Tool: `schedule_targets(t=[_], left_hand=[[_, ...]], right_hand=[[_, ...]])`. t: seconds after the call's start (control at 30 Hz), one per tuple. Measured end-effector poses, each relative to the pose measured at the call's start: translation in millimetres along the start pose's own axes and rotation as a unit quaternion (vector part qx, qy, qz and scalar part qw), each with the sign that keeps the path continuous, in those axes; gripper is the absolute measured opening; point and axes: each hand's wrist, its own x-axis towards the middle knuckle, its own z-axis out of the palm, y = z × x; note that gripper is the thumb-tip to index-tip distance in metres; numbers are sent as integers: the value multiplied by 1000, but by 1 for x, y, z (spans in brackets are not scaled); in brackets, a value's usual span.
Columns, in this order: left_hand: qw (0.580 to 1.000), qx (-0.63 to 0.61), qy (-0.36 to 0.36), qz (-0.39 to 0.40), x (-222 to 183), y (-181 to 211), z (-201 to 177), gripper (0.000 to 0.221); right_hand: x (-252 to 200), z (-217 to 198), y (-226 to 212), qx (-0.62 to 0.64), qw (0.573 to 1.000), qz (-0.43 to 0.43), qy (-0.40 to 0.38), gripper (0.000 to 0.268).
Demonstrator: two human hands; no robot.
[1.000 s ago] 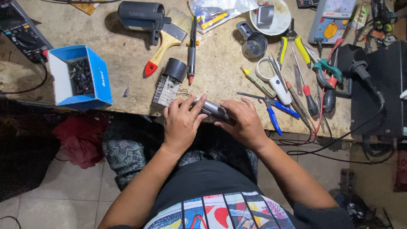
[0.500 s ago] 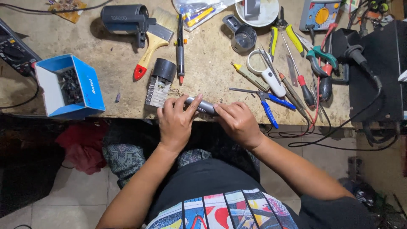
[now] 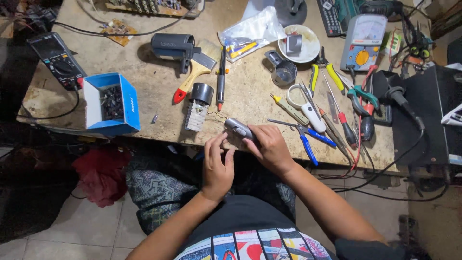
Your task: Disassembling and inspecting the internal motor and wiring of a hair dryer on a repair bench.
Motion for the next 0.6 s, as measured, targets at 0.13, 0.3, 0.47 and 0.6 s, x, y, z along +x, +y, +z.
schedule_targets(t=[0.13, 0.3, 0.47, 0.6], left_hand=[[933, -306, -26, -188, 11, -16, 16, 49], [760, -559, -90, -320, 46, -11, 24, 51], [733, -587, -61, -340, 50, -17, 33, 43], [725, -591, -21, -353, 48, -10, 40, 44]], right_hand=[[15, -18, -25, 106, 991, 84, -24, 37], [28, -27, -55, 250, 929, 269, -54, 35], [12, -36, -46, 273, 890, 357, -75, 41], [10, -42, -48, 197, 932, 296, -67, 40]])
